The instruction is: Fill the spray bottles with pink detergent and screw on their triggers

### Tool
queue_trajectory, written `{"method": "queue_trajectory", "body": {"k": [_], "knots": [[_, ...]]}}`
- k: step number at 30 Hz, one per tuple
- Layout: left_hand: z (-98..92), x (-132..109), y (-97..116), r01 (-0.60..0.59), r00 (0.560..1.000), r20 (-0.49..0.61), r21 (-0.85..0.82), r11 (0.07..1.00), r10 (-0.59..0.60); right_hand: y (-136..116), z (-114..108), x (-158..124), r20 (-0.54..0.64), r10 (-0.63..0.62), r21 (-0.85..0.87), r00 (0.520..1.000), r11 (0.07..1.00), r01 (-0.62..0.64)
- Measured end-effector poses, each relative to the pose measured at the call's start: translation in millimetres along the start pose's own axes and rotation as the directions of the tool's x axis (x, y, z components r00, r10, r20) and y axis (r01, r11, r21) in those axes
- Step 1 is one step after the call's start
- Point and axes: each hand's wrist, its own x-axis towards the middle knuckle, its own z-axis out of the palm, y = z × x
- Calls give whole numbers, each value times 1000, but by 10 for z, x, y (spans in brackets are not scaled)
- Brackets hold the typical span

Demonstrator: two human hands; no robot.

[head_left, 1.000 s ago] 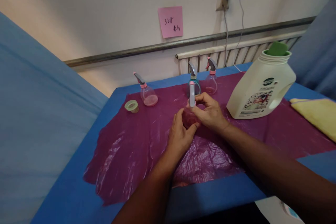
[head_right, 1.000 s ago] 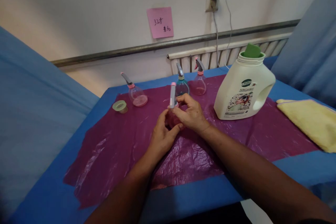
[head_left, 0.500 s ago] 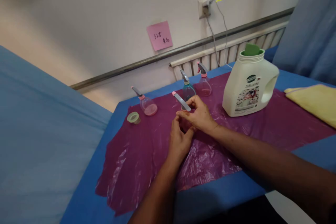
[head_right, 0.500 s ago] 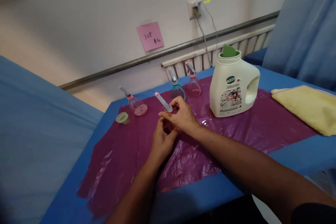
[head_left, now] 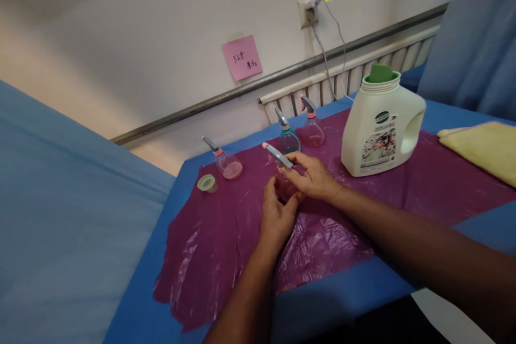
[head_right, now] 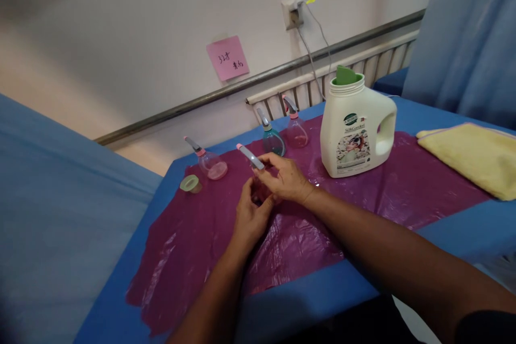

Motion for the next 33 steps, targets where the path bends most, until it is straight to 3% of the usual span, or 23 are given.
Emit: {"method": "queue_trajectory", "body": {"k": [13,23,28,33], "knots": [[-29,-3,153,1,1000,-1,-54,999,-1,59,211,31,-224,126,46,966,992,-118],[-42,-19,224,2,1000,19,-37,999,-1,76,315,39,-251,143,77,957,989,-128],[-54,-25,210,-2,1000,14,-12,1000,2,29,221,37,-141,-26,8,990,1000,27],[-52,-30,195,-38,999,24,-24,999,39,-10,84,24,-50,-165,-57,985,985,162]]}}
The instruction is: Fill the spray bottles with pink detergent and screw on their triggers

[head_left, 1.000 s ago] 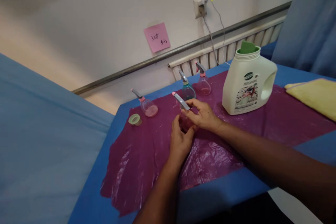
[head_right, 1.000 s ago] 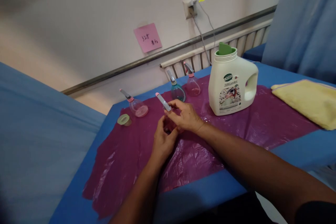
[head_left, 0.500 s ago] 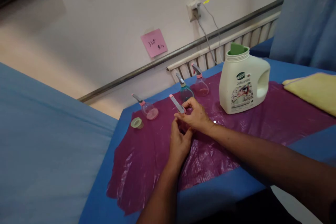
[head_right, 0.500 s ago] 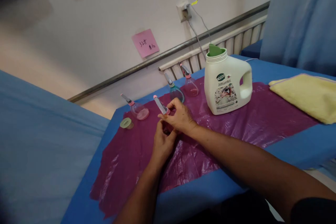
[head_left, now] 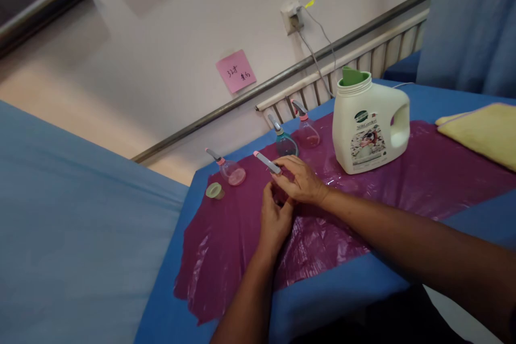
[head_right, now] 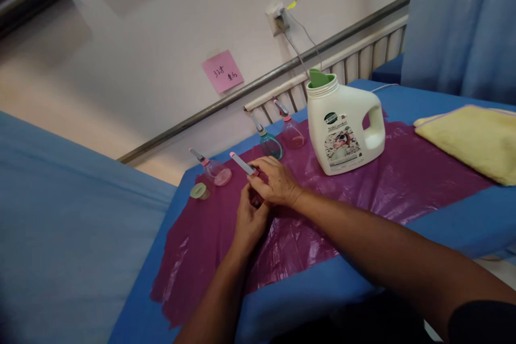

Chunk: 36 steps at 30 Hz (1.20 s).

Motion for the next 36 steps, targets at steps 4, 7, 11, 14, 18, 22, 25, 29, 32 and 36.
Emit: {"method": "queue_trajectory", "body": {"k": [4,7,11,14,18,22,25,29,32,36], "knots": [[13,1,10,17,1000,6,-21,1000,-17,41,-8,3,8,98,30,995,995,-98],[11,0,12,15,1000,-5,-13,1000,-15,79,37,-5,-24,205,23,978,979,-205],[-21,3,15,32,999,-17,64,997,-31,86,112,-18,-60,285,28,957,959,-284],[-52,16,25,57,998,-8,98,994,-56,66,158,-13,-86,322,47,943,947,-319],[-85,35,55,91,996,8,150,984,-94,48,209,0,-116,348,116,930,935,-335],[-95,39,98,99,994,26,143,985,-104,49,247,9,-106,300,167,948,945,-280],[-83,40,116,88,994,47,112,990,-94,61,258,5,-97,297,149,950,948,-281],[-73,43,103,74,995,62,64,995,-78,67,260,-9,-100,323,124,941,943,-310],[-91,41,72,57,997,55,67,996,-61,51,244,-22,-87,323,109,942,943,-314],[-97,37,25,61,997,32,91,994,-64,40,204,-46,-74,294,113,953,952,-285]]}}
